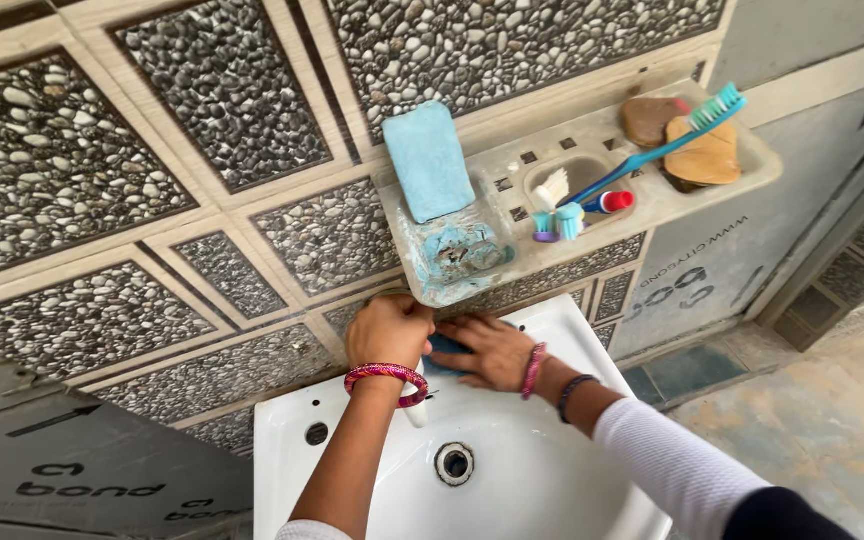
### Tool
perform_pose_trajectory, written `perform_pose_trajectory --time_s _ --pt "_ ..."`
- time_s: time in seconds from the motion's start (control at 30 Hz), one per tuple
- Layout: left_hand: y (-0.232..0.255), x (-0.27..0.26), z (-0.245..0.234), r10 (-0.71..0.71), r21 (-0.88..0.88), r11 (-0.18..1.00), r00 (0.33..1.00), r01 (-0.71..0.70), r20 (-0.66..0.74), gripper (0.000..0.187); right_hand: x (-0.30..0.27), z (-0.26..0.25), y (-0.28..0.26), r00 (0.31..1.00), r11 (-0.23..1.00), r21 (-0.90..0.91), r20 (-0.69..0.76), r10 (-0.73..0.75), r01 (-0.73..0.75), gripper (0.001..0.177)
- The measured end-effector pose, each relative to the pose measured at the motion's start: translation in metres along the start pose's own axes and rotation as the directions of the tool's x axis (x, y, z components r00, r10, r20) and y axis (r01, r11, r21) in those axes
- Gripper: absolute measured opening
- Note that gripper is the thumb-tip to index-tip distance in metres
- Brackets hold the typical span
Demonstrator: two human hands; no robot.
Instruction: The person scrubs a white ceramic sink using a blue sponge. They repeatedly wet the sponge under the running tap and wipe the sink basin, the drain area, and the faucet. The person also scrubs the tiled floor adjacent to the sink and the metal door frame next to the basin.
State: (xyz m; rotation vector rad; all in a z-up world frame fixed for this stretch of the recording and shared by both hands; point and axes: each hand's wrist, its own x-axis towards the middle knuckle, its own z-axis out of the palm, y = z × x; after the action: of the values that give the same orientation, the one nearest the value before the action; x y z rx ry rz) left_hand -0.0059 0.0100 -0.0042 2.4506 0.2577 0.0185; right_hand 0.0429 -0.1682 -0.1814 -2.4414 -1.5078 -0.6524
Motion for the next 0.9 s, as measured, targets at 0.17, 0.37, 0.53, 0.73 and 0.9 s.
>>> perform_pose_trajectory --time_s 0.17,0.37,0.53,0.73,0.9 --pt "-0.002 0.002 0.001 0.057 0.000 0.998 0.997 -0.057 -0.043 0.031 0.038 0.065 -0.027 0.997 0.997 0.072 -0.080 -0.024 0.030 0.042" --pt "0.001 -0.001 0.001 -0.024 -0.036 0.999 1.000 0.024 -0.001 0.030 0.063 0.096 -0.054 0.989 0.961 0.236 0.072 0.129 -0.143 0.037" --pt "-0.006 0.005 0.004 0.045 0.009 0.999 0.998 -0.044 -0.040 0.029 0.043 0.060 -0.042 0.995 0.995 0.009 0.010 0.100 -0.100 0.057" --pt "-0.009 0.009 0.005 0.035 0.016 0.999 0.999 -0.035 -0.016 0.029 0.006 0.007 -0.014 0.968 0.975 -0.023 0.120 0.221 -0.219 0.062" --pt "-0.004 0.004 0.003 0.004 0.035 0.999 1.000 -0.004 -0.001 0.031 -0.023 -0.018 0.010 0.954 0.961 -0.074 0.118 0.275 -0.268 0.063"
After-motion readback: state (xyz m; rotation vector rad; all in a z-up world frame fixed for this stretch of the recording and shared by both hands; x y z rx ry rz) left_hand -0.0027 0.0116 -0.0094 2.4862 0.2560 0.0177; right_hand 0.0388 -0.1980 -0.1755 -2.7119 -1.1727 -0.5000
